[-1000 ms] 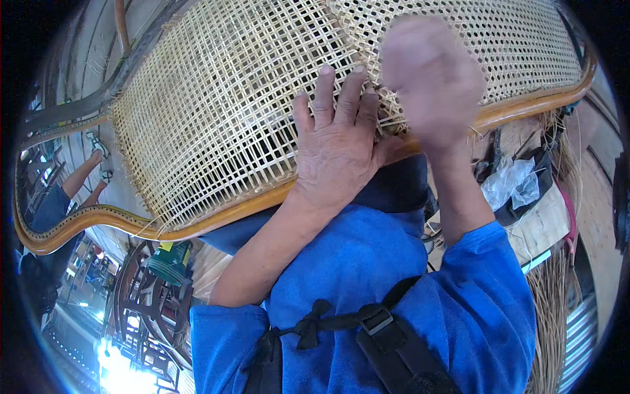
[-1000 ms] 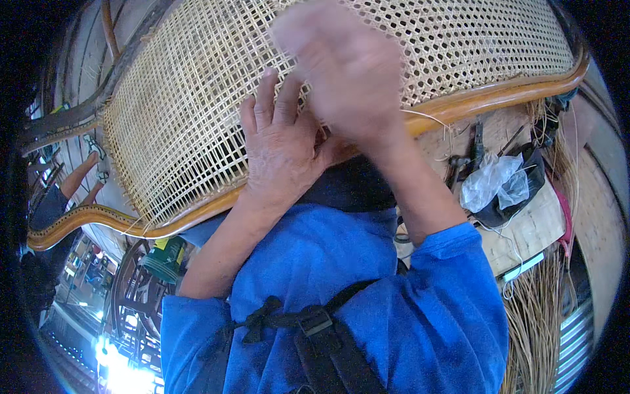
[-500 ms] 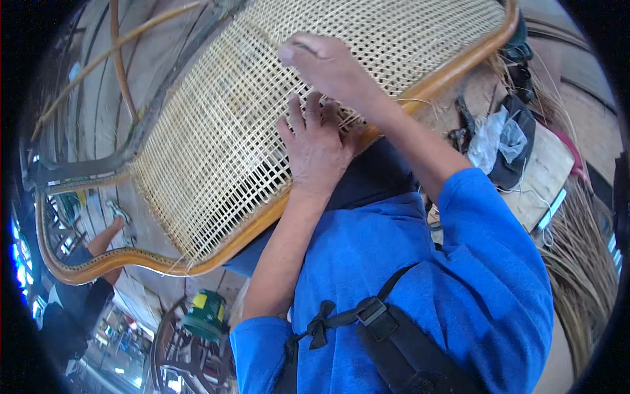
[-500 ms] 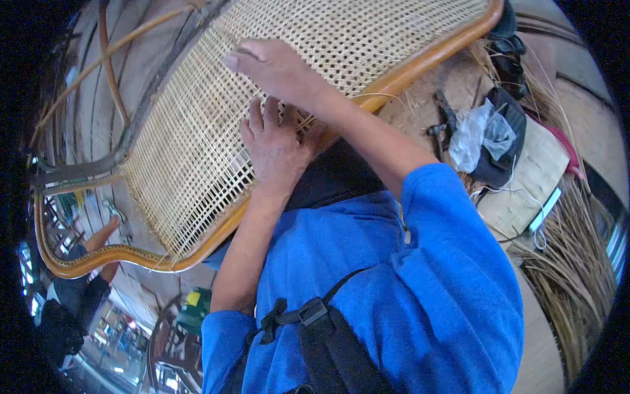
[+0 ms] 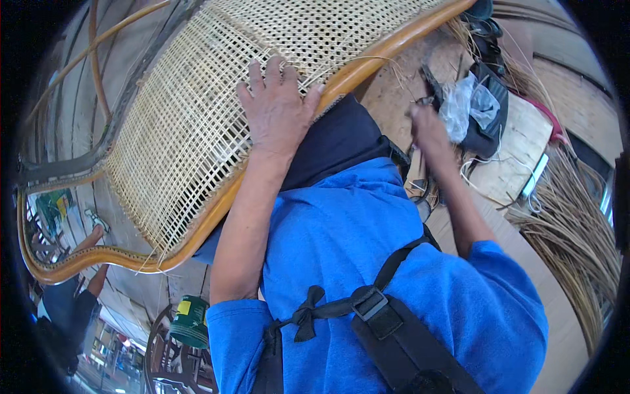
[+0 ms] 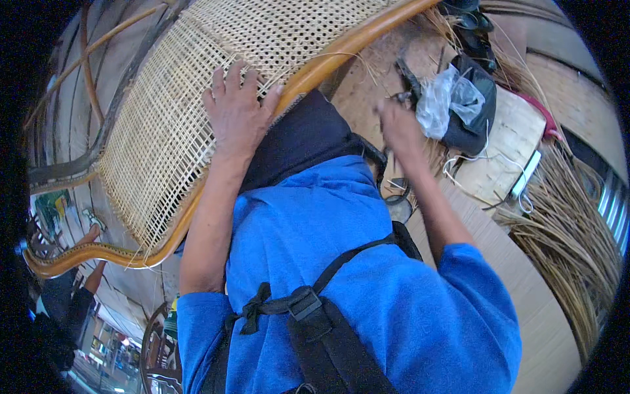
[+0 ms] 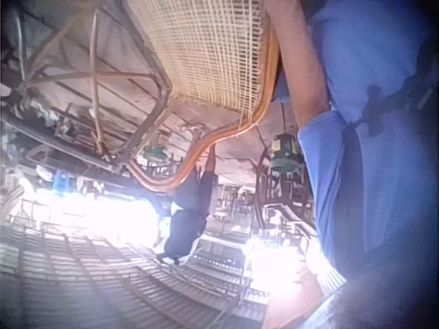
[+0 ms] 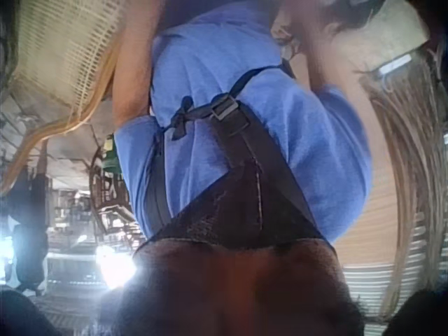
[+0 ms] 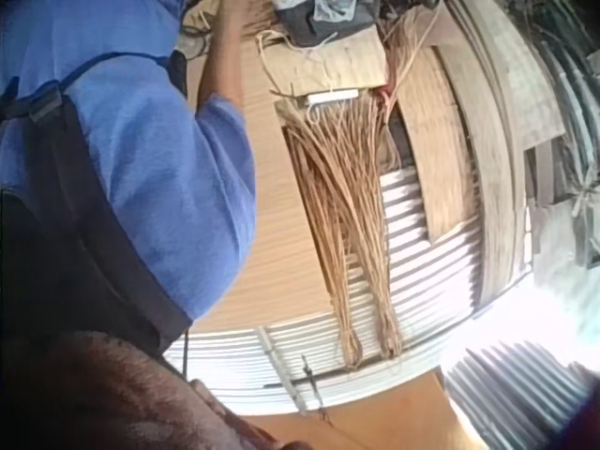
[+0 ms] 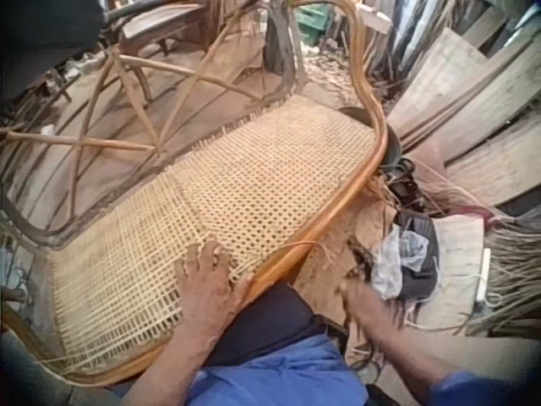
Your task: Weaving and securing rattan strips onto a wooden chair frame using a hammer and small chisel.
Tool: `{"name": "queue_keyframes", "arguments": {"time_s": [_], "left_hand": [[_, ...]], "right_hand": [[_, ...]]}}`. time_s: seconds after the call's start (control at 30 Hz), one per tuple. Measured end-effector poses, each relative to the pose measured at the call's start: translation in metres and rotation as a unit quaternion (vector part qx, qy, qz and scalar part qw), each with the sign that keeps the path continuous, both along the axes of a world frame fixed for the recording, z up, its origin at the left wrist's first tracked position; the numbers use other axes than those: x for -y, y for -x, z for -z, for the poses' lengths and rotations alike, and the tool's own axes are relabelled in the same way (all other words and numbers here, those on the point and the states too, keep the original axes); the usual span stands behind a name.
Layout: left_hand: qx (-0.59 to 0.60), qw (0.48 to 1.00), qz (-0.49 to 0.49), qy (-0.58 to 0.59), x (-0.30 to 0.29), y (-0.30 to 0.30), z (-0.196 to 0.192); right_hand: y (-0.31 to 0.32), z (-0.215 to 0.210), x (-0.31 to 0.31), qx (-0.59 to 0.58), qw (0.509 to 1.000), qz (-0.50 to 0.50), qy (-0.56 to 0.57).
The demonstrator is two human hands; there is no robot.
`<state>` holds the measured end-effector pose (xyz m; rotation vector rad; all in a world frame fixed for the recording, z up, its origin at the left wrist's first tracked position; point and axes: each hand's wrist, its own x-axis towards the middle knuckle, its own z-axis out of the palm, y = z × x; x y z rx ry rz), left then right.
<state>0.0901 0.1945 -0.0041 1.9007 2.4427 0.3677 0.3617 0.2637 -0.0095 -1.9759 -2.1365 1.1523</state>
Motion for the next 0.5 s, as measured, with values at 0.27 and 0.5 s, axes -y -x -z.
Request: {"name": "queue_keyframes", "arguments": {"time_s": [0.27,0.5], "left_hand": [[-0.009,1.0,0.02,0.006,-0.007,-0.006,0.0],[-0.008,1.0,0.01,0.013,-0.002,0.0,0.001]], "right_hand": [[-0.054,0.018,0.081,-0.015,1.0,0.009,-0.013],[-0.056,0.019,0.02,-0.002,0.992,0.062,-0.106]]}}
